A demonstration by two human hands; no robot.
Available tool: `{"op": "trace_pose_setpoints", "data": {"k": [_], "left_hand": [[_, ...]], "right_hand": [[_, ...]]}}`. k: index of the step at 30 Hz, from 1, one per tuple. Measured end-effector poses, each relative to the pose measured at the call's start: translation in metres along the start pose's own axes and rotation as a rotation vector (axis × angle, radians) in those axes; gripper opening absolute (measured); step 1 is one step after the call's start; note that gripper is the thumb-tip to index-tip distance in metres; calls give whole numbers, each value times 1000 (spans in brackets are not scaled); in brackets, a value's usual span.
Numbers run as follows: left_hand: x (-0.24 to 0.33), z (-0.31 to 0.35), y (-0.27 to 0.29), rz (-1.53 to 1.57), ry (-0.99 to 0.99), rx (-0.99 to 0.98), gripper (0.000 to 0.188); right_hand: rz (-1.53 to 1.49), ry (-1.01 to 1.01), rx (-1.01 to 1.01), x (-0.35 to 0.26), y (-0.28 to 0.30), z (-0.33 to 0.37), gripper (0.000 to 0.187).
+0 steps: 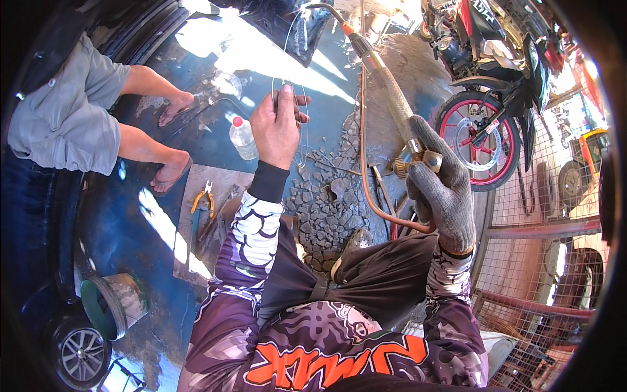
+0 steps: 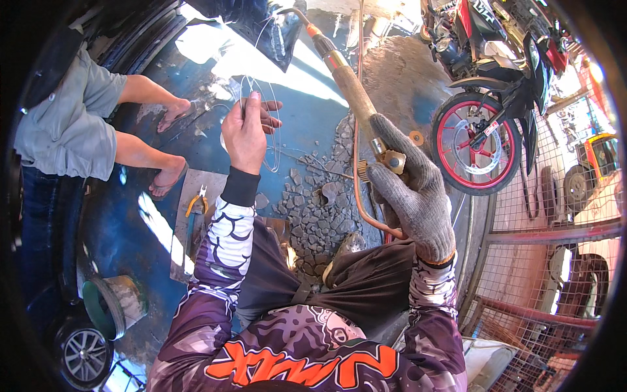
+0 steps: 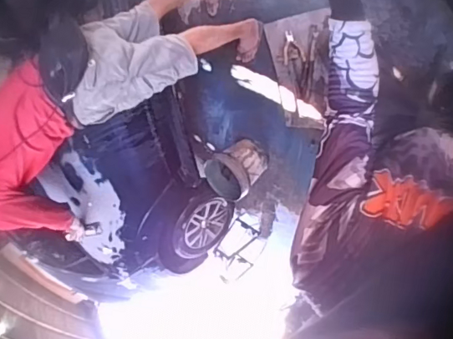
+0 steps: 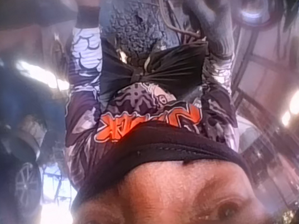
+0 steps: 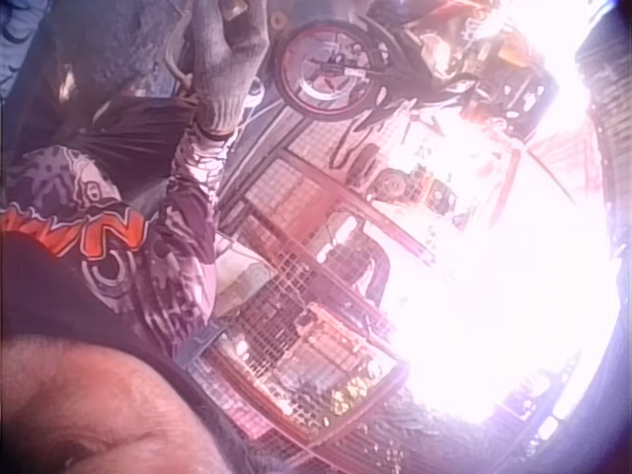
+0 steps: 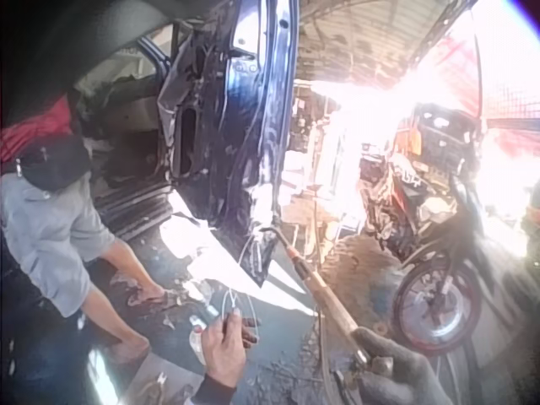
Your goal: The person uses a welding torch and filler wire to weld a section of a car's body panel. They adjust the torch and wire repeatedly while seated on the floor in a workshop environment.
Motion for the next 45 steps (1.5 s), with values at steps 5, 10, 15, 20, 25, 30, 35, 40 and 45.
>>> {"op": "trace_pose_setpoints", "data": {"k": [5, 10, 15, 20, 25, 30, 35, 40, 45], "left_hand": [[-1, -1, 0, -17, 14, -1, 42], [-1, -1, 0, -27, 10, 0, 42], [-3, -1, -1, -11, 34, -17, 43], [-1, -2, -1, -22, 14, -7, 43], [-2, -1, -1, -2, 29, -9, 43], [1, -1, -2, -18, 13, -15, 43], [3, -2, -2, -39, 6, -7, 44], [4, -1, -1, -45, -9, -6, 44], [3, -1, -1, -50, -2, -7, 43]], "right_hand": [[-43, -44, 0, 1, 2, 2, 62], [-10, -71, -12, 1, 1, 1, 61], [8, -58, -28, 0, 2, 1, 61], [50, 46, -22, -5, 2, -3, 62], [37, 38, -20, -4, 2, -2, 62], [26, -20, -34, -4, 1, 0, 61], [-14, -2, 3, -4, 4, -1, 61], [-17, 19, -13, -3, 4, -1, 61], [0, -14, -23, -1, 4, 1, 62]]}}
Point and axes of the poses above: each hand's wrist, its own z-axis away from the middle knuckle, its own y-axis out of the back of the hand, x = y × z, the point moved 10 cm from there along -z, towards the middle knuckle, and after that the axes turned 5 degrees about y, right-handed, at the moved point
